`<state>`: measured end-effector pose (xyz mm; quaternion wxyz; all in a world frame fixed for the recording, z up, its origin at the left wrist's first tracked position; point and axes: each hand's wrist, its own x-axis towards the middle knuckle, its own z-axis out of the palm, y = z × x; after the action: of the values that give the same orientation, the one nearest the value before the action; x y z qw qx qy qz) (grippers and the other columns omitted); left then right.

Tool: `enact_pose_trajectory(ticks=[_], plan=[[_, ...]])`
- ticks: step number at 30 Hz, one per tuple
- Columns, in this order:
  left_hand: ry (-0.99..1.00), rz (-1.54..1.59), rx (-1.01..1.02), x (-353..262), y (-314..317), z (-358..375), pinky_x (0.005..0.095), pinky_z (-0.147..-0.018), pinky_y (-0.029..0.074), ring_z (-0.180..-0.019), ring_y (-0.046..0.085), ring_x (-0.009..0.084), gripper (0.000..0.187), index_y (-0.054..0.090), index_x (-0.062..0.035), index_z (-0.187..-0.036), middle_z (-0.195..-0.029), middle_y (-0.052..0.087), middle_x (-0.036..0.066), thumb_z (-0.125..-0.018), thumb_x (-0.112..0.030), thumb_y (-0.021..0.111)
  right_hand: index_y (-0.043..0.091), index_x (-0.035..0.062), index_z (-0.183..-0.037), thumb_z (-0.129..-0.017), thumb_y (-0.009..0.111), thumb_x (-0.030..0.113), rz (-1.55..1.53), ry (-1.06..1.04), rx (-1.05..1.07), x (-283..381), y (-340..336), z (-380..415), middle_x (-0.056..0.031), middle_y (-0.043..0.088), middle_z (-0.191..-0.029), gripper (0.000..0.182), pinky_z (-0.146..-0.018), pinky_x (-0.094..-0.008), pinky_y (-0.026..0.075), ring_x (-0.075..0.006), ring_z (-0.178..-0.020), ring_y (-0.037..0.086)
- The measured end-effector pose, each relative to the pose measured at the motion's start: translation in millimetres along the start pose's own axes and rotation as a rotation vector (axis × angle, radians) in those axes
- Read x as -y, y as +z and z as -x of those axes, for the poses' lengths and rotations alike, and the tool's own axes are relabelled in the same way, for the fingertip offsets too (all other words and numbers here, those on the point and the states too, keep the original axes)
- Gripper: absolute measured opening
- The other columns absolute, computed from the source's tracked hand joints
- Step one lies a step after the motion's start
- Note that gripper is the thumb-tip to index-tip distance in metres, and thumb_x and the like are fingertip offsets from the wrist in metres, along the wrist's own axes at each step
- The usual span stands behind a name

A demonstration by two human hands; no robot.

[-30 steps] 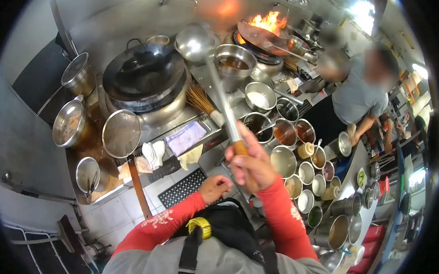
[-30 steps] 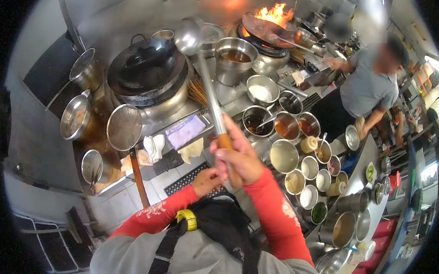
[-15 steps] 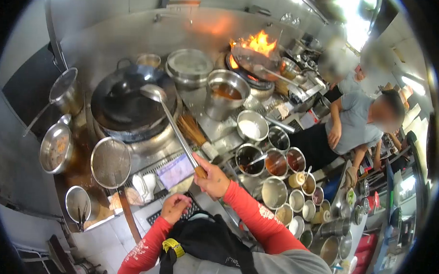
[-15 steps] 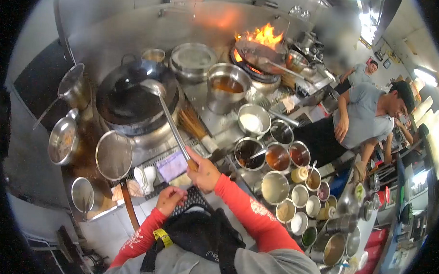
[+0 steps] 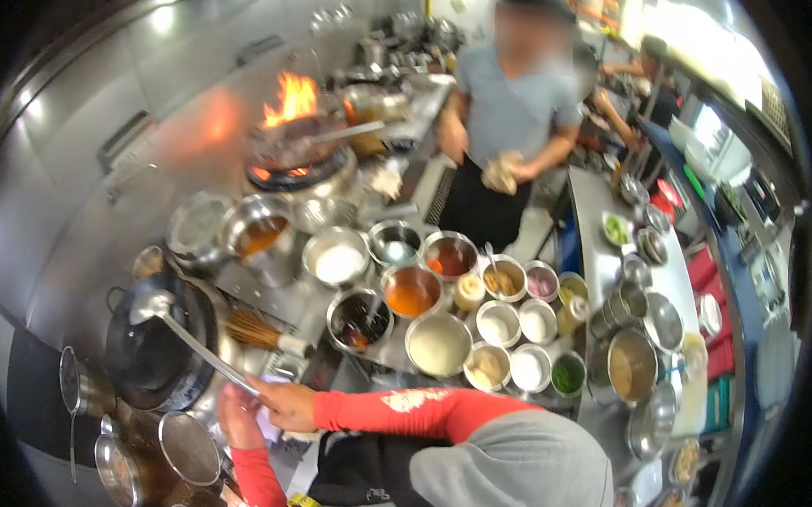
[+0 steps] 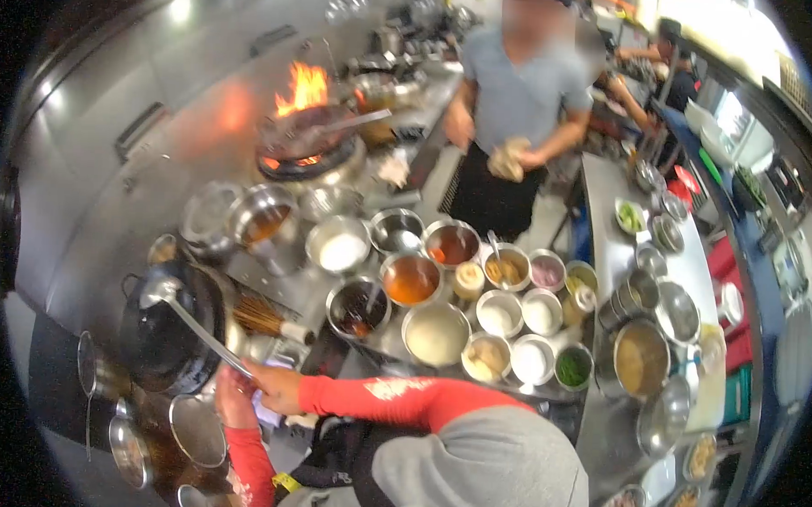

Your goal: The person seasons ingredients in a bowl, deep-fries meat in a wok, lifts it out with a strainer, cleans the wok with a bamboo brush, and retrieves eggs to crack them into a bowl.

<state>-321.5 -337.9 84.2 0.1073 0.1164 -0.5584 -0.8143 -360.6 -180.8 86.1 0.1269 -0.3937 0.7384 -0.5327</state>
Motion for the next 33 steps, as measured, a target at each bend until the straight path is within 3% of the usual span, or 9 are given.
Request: enact_pose_trajectory(ticks=[2,6,10,15,16,19,20,23,33], plan=[[0.021,0.03,0.033,7,-4,-9,0.0325,-0.08,0.048,-0.091,0.059,0.0173,0.029,0.052,-0.0049,-0.116,-0.103,0.062,0.007,-0.097,-0.026,0.052,0.013,-0.0031,-0.147,-0.081,0.051,0.012,0.144,-0.086,-0.11,2,-1,6,-0.0236,0.057,-0.1,0.078,-0.073,-0.0452,0.05,-0.0401,-0.087,0.06],[-0.034,0.01,-0.061,-8,23,4,0.033,-0.085,0.049,-0.096,0.059,0.0198,0.032,0.048,-0.0007,-0.122,-0.105,0.06,0.013,-0.097,-0.019,0.052,0.008,-0.002,-0.148,-0.08,0.056,0.015,0.243,0.057,-0.065,7,9,25,-0.0234,0.055,-0.104,0.085,-0.073,-0.0438,0.051,-0.0382,-0.087,0.06],[0.046,-0.128,-0.152,-4,12,0,0.0278,-0.076,0.048,-0.084,0.056,0.0157,0.029,0.05,-0.0005,-0.119,-0.091,0.057,0.007,-0.095,-0.017,0.052,0.004,-0.0006,-0.149,-0.077,0.061,0.02,0.186,-0.136,-0.081,1,15,24,-0.0235,0.052,-0.108,0.094,-0.073,-0.0439,0.051,-0.0387,-0.088,0.06],[-0.035,-0.483,-0.321,6,-65,-11,0.027,-0.061,0.046,-0.069,0.053,0.0125,0.015,0.055,-0.0037,-0.102,-0.08,0.056,0.003,-0.093,-0.015,0.054,0.032,-0.0031,-0.142,-0.088,0.065,0.029,-0.022,-0.522,-0.188,-14,1,22,-0.0226,0.048,-0.13,0.071,-0.082,-0.0388,0.052,-0.0326,-0.104,0.061],[-0.044,-0.621,-0.349,3,-90,-5,0.0272,-0.057,0.046,-0.067,0.053,0.0122,0.011,0.056,-0.0048,-0.097,-0.078,0.056,0.002,-0.092,-0.015,0.055,0.04,-0.0005,-0.139,-0.088,0.066,0.021,-0.341,-0.121,0.079,-9,-21,37,-0.0211,0.051,-0.129,0.061,-0.079,-0.0381,0.054,-0.0303,-0.101,0.063],[0.036,-0.468,-0.443,-15,-114,35,0.0259,-0.046,0.043,-0.053,0.053,0.0115,0.016,0.06,-0.005,-0.09,-0.067,0.058,0.002,-0.088,-0.02,0.062,0.057,-0.0017,-0.119,-0.088,0.066,0.02,-0.005,-0.288,-0.046,-37,-41,49,-0.0134,0.065,-0.104,0.039,-0.079,-0.0349,0.053,-0.0217,-0.094,0.064],[0.019,-0.527,-0.453,-25,-122,44,0.0252,-0.046,0.042,-0.052,0.053,0.0106,0.019,0.061,-0.003,-0.09,-0.066,0.058,0.003,-0.087,-0.022,0.064,0.055,-0.0022,-0.124,-0.088,0.066,0.017,-0.157,0.034,0.016,-67,-36,69,-0.0107,0.067,-0.1,0.042,-0.078,-0.0307,0.052,-0.018,-0.093,0.065],[0.037,-0.653,-0.532,-73,-133,75,0.0237,-0.045,0.041,-0.05,0.052,0.0084,0.019,0.061,-0.002,-0.088,-0.063,0.057,0.001,-0.083,-0.017,0.071,0.055,-0.0038,-0.126,-0.087,0.066,0.012,-0.245,0.273,-0.004,-98,-36,101,-0.0073,0.067,-0.092,0.043,-0.069,-0.0254,0.049,-0.0089,-0.075,0.059],[0.085,-0.472,-0.75,-137,-334,120,0.0251,-0.047,0.044,-0.055,0.054,0.0105,0.016,0.061,0.0016,-0.093,-0.07,0.059,0.004,-0.084,-0.011,0.065,0.055,-0.0059,-0.124,-0.088,0.064,0.013,-0.145,0.576,-0.127,-94,23,149,-0.0067,0.065,-0.083,0.042,-0.059,-0.0249,0.05,-0.0092,-0.065,0.059]])
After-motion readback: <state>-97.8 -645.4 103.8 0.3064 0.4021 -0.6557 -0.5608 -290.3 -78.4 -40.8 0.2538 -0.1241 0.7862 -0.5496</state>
